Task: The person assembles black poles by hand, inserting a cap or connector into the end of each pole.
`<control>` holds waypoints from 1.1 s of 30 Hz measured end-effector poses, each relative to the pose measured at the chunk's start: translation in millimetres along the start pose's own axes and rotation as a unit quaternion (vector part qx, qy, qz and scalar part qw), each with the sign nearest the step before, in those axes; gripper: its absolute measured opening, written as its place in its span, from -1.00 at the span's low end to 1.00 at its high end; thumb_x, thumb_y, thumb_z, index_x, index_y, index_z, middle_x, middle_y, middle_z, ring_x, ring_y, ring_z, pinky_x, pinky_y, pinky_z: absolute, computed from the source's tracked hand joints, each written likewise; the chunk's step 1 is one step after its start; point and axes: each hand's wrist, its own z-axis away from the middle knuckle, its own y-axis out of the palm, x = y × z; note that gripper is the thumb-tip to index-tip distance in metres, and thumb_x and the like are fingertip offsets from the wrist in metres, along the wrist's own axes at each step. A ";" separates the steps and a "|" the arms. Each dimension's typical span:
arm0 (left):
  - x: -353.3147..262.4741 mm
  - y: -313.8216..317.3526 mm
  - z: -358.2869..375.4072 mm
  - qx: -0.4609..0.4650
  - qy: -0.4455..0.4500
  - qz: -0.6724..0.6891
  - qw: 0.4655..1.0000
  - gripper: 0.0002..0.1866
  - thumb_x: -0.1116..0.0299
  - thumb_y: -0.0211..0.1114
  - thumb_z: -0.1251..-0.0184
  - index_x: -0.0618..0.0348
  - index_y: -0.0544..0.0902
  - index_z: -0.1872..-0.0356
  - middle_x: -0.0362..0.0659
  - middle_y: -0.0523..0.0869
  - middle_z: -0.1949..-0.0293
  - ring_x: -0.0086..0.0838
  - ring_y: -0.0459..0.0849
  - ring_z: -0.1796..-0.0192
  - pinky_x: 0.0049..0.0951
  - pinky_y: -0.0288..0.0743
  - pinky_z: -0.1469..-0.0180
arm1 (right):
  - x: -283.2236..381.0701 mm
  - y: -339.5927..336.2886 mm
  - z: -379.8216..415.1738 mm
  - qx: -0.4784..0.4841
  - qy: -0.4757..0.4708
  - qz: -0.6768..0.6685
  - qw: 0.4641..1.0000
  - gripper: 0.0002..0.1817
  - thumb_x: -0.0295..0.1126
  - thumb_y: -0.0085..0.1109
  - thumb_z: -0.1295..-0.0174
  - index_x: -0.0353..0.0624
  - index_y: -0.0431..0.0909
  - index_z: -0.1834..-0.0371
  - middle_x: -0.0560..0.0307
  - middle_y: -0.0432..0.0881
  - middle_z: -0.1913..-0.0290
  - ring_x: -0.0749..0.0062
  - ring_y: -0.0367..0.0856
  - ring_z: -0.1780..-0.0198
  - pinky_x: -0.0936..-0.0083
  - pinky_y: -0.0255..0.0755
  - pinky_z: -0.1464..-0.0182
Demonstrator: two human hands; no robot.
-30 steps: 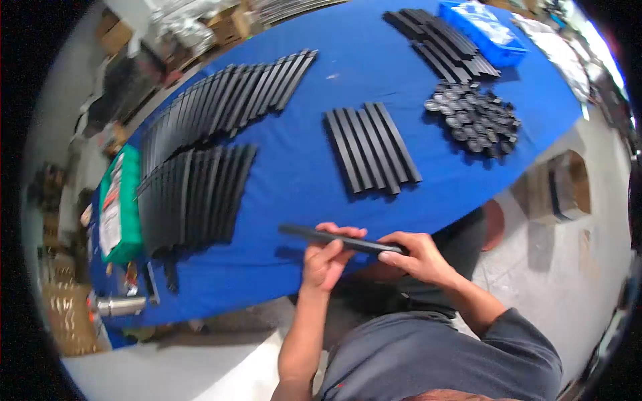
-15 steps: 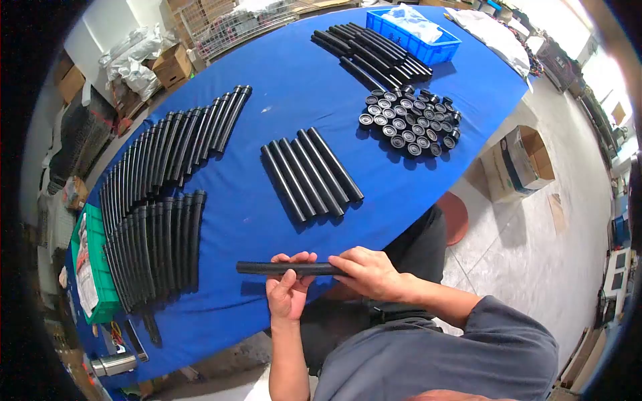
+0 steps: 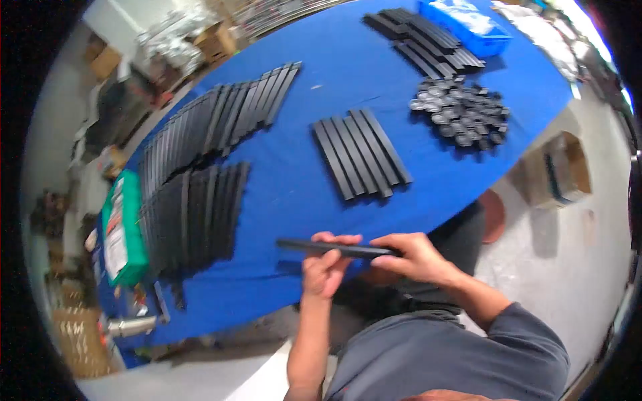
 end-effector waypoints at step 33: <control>-229.8 -51.0 -46.3 -0.276 0.235 -0.907 0.213 -0.62 0.29 0.48 -0.28 0.20 0.72 -0.07 -0.01 0.67 0.06 -0.04 0.64 -0.08 -0.06 0.56 -0.13 | -49.8 -13.5 -22.0 -0.121 -0.166 0.105 0.973 -0.66 -0.34 0.37 -0.34 -0.30 0.62 -0.08 -0.04 0.68 0.29 0.15 0.70 0.33 0.33 0.55 0.29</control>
